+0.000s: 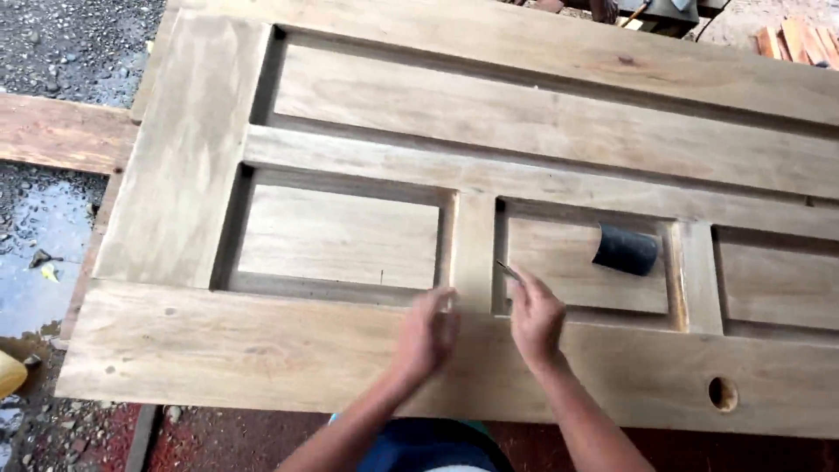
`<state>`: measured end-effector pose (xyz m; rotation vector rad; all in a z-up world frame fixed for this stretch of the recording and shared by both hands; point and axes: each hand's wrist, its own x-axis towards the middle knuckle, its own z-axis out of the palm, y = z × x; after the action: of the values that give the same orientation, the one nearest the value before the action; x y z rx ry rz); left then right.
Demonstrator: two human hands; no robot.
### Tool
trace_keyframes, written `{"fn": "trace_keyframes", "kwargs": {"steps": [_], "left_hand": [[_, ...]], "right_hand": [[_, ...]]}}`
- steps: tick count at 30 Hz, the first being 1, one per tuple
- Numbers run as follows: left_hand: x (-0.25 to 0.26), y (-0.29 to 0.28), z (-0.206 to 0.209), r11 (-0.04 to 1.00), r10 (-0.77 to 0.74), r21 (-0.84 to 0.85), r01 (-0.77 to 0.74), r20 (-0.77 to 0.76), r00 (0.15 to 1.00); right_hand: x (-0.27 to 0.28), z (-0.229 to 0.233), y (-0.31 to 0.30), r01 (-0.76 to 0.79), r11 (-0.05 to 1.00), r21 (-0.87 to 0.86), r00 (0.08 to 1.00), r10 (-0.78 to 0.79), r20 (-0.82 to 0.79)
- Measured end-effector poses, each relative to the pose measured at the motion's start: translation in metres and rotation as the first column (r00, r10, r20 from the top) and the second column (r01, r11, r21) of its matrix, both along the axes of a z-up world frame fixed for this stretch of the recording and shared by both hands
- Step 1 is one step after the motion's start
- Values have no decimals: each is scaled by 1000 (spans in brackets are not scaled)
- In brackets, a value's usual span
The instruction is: Sanding the surface and recessed panels of a wooden door using sandpaper to prepare it for finishing.
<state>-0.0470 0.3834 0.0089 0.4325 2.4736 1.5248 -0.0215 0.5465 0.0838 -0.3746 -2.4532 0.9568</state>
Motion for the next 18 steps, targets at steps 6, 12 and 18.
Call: {"fn": "trace_keyframes", "kwargs": {"steps": [6, 12, 18], "left_hand": [[-103, -23, 10, 815, 17, -529, -236, -386, 922], [-111, -15, 9, 772, -60, -633, -63, -171, 983], [-115, -14, 18, 721, -97, -693, 2, -98, 990]], "right_hand": [[11, -86, -3, -384, 724, 574, 922, 332, 198], [-92, -117, 43, -301, 693, 656, 949, 282, 138], [0, -75, -8, -388, 677, 625, 920, 330, 213]]}}
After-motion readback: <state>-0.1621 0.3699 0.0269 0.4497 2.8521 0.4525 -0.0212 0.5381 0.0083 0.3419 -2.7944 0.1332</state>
